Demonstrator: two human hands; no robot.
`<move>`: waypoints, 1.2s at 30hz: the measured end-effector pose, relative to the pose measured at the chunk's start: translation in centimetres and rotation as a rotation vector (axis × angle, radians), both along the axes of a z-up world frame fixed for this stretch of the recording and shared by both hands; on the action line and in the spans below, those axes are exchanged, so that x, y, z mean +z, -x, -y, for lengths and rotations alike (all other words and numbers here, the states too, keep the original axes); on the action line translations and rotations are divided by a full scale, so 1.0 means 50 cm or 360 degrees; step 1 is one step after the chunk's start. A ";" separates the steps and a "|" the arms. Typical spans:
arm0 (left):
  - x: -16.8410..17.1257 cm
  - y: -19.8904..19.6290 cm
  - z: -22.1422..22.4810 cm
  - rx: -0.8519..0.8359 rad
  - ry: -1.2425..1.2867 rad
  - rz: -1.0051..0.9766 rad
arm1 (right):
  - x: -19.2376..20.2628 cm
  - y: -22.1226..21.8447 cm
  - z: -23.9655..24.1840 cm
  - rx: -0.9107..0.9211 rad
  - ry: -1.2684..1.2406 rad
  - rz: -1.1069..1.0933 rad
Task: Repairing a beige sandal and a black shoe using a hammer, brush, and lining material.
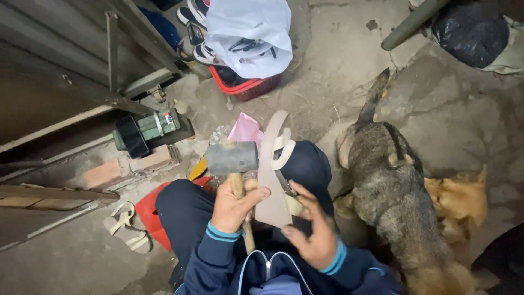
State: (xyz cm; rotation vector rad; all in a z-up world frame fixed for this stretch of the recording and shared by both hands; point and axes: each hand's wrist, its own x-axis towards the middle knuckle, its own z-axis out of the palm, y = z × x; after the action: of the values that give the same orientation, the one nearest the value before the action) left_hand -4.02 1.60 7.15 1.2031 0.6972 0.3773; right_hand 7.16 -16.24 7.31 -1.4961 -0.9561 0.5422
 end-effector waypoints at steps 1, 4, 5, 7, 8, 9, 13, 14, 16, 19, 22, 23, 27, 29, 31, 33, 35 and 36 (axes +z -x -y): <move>0.014 0.003 -0.002 0.0055 -0.0032 0.0009 | 0.012 -0.026 0.004 -0.0038 -0.0032 0.0092; 0.057 0.015 -0.004 0.0089 -0.0108 -0.0053 | 0.048 -0.104 -0.016 -0.0127 -0.0028 -0.0001; 0.072 0.017 -0.006 0.0047 -0.0156 -0.0125 | 0.059 -0.127 -0.024 -0.0198 0.0004 -0.0187; 0.065 0.010 0.021 -0.0015 -0.0208 -0.0122 | 0.090 -0.123 -0.093 -0.0141 -0.0076 -0.0578; 0.063 0.006 0.034 -0.0055 -0.0257 -0.0117 | 0.106 -0.124 -0.128 -0.0059 -0.0158 -0.0965; 0.083 0.012 0.039 -0.0073 -0.0276 -0.0123 | 0.109 -0.115 -0.146 -0.0071 -0.0181 -0.0972; 0.150 0.076 0.046 0.0064 -0.0732 -0.0498 | 0.118 -0.088 -0.200 -0.0174 -0.0208 -0.1644; 0.163 0.104 0.044 0.0165 -0.0709 -0.0434 | 0.120 -0.082 -0.211 -0.0203 -0.0258 -0.1911; 0.178 0.160 0.047 0.0094 -0.0674 -0.0544 | 0.114 -0.061 -0.216 -0.0173 -0.0278 -0.2029; 0.170 0.179 0.054 0.0045 -0.0362 -0.0271 | 0.079 -0.030 -0.240 -0.0077 -0.0290 -0.2062; 0.153 0.171 0.073 0.0152 -0.0174 -0.0044 | 0.011 0.001 -0.267 -0.0085 -0.0171 -0.2136; 0.153 0.160 0.073 0.0194 -0.0277 -0.0172 | -0.010 0.003 -0.277 -0.0182 -0.0097 -0.2262; 0.087 0.229 0.082 0.0054 -0.0606 -0.0376 | -0.053 0.014 -0.279 -0.0214 0.0307 -0.2361; 0.027 0.263 0.107 0.0058 -0.0445 -0.0566 | -0.040 0.022 -0.273 -0.0390 0.0495 -0.2263; 0.003 0.233 0.088 0.0054 -0.0517 -0.0645 | -0.061 0.028 -0.286 -0.0398 0.0618 -0.1879; -0.008 0.180 0.056 0.0075 -0.0601 -0.0708 | -0.065 0.023 -0.303 -0.0375 0.0731 -0.1472; -0.006 0.119 0.010 0.0179 -0.0451 -0.0520 | -0.060 0.021 -0.321 -0.0331 0.0451 -0.1503; -0.006 0.107 -0.004 0.0184 -0.0452 -0.0537 | -0.076 0.018 -0.325 -0.0321 0.0455 -0.1518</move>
State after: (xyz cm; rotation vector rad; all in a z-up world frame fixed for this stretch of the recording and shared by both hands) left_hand -9.35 1.80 6.84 1.5189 1.0329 0.3821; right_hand 6.27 0.01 3.49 -1.3170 0.0175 1.1319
